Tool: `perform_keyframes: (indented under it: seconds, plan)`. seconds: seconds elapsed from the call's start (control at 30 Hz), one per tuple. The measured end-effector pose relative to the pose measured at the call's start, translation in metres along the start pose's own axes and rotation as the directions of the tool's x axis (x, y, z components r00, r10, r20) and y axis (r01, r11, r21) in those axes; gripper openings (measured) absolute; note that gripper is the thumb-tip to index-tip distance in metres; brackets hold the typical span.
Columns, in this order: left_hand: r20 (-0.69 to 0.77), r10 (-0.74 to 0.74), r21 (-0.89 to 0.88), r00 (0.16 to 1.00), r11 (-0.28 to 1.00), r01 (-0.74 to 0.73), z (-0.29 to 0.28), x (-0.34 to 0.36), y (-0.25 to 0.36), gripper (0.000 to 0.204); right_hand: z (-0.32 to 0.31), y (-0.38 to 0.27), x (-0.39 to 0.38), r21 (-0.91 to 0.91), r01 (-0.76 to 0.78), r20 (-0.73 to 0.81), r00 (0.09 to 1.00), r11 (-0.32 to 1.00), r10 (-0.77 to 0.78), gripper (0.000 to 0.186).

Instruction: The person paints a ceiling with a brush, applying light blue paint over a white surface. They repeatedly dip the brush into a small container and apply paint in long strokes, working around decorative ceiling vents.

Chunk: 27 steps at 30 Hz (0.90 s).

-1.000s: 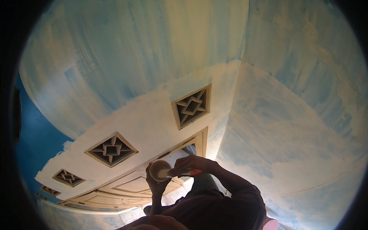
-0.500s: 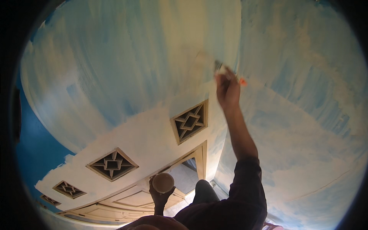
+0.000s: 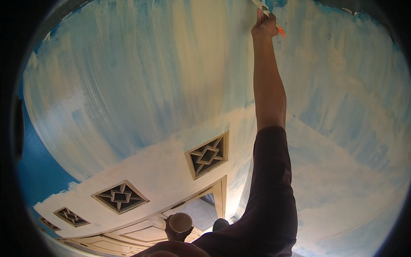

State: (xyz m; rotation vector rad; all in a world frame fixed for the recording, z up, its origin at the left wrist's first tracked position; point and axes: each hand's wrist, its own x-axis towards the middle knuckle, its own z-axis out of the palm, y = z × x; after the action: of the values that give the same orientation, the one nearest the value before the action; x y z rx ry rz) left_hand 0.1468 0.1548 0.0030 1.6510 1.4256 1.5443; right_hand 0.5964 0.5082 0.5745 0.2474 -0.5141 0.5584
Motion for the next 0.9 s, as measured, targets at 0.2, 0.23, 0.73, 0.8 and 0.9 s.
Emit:
perform_keyframes:
  seconds: [0.2, 0.23, 0.73, 0.8, 0.9]
  plan:
    - [-0.017, -0.009, -0.008, 1.0, 1.0, 0.008, 0.006, -0.003, 0.013, 0.091, 0.0, 0.027, 0.028, 0.029, 0.004, -0.005, 1.0, 1.0, -0.004, 0.031]
    - [-0.005, -0.008, -0.003, 1.0, 1.0, 0.008, 0.008, -0.002, 0.014, 0.091, -0.003, 0.028, 0.042, 0.035, 0.016, 0.03, 0.999, 0.999, -0.017, 0.032]
    - [0.182, -0.269, 0.048, 0.946, 0.963, 0.264, -0.008, -0.031, 0.017, 0.096, -0.248, 0.006, -0.161, -0.123, -0.057, -0.159, 0.987, 0.991, 0.037, 0.037]
    - [0.188, -0.263, 0.065, 0.946, 0.965, 0.255, -0.007, -0.031, 0.021, 0.097, -0.305, -0.007, -0.196, -0.177, -0.091, -0.236, 0.971, 0.98, 0.047, 0.036]
    - [0.17, -0.25, 0.06, 0.953, 0.968, 0.243, -0.007, -0.039, 0.013, 0.094, -0.364, -0.02, -0.256, -0.217, -0.147, -0.354, 0.933, 0.965, 0.063, 0.033]
